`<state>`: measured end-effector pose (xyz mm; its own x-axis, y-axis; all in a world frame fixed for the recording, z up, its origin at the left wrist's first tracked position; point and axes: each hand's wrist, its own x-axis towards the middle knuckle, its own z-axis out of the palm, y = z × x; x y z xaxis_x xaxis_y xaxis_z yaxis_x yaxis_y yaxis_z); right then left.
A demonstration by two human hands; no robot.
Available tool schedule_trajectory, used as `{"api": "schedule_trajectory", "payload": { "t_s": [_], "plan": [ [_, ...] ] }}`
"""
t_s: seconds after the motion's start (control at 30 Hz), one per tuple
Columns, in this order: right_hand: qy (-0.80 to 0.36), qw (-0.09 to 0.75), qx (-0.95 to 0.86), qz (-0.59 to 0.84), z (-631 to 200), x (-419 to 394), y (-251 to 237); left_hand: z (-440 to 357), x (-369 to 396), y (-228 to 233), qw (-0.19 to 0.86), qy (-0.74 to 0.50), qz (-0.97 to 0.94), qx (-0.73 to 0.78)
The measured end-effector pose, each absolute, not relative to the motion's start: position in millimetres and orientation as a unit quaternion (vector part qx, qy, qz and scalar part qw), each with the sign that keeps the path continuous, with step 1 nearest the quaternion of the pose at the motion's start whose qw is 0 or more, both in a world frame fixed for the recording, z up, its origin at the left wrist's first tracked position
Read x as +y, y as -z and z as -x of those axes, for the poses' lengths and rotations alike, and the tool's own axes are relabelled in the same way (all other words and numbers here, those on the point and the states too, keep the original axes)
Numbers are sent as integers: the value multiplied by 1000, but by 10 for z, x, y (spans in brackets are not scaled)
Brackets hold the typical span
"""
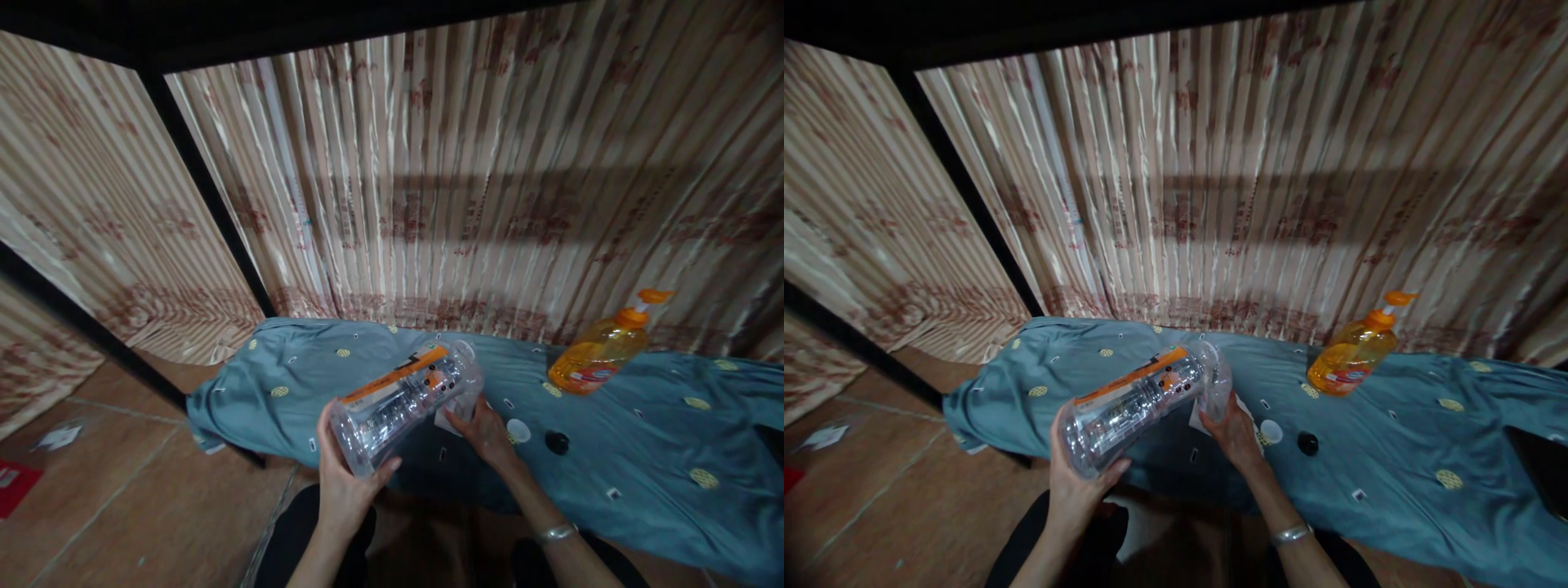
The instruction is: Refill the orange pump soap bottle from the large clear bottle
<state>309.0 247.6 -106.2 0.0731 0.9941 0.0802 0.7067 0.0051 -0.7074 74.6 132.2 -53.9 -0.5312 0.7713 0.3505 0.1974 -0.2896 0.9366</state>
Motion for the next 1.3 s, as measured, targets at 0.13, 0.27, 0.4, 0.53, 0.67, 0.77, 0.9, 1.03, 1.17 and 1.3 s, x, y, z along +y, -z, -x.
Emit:
{"api": "schedule_trajectory", "payload": {
  "t_s": [0.13,0.27,0.4,0.53,0.67,0.77,0.9,1.03,1.17,1.3],
  "plan": [
    [-235,322,-638,659,-3111,2489,1100,-740,1329,556,221,-677,-437,549],
    [-244,311,-638,661,-3133,2497,1113,-736,1323,531,211,-666,-447,559],
    [-246,306,-632,668,-3125,2488,1097,-734,1315,505,212,-664,-450,559],
    [-240,315,-625,673,-3114,2482,1103,-745,1317,491,214,-674,-445,550],
    [-239,304,-634,670,-3129,2488,1102,-760,1314,458,220,-677,-442,546],
    [-245,294,-639,667,-3137,2493,1089,-769,1307,419,219,-677,-441,547],
    [-234,294,-634,676,-3126,2493,1105,-780,1297,380,224,-679,-437,546],
    [-222,317,-637,667,-3114,2491,1150,-790,1291,352,224,-675,-436,551],
    [-227,324,-632,667,-3112,2491,1152,-805,1300,336,223,-684,-430,545],
    [-245,314,-631,666,-3113,2491,1129,-807,1315,359,219,-689,-429,542]
  ]
}}
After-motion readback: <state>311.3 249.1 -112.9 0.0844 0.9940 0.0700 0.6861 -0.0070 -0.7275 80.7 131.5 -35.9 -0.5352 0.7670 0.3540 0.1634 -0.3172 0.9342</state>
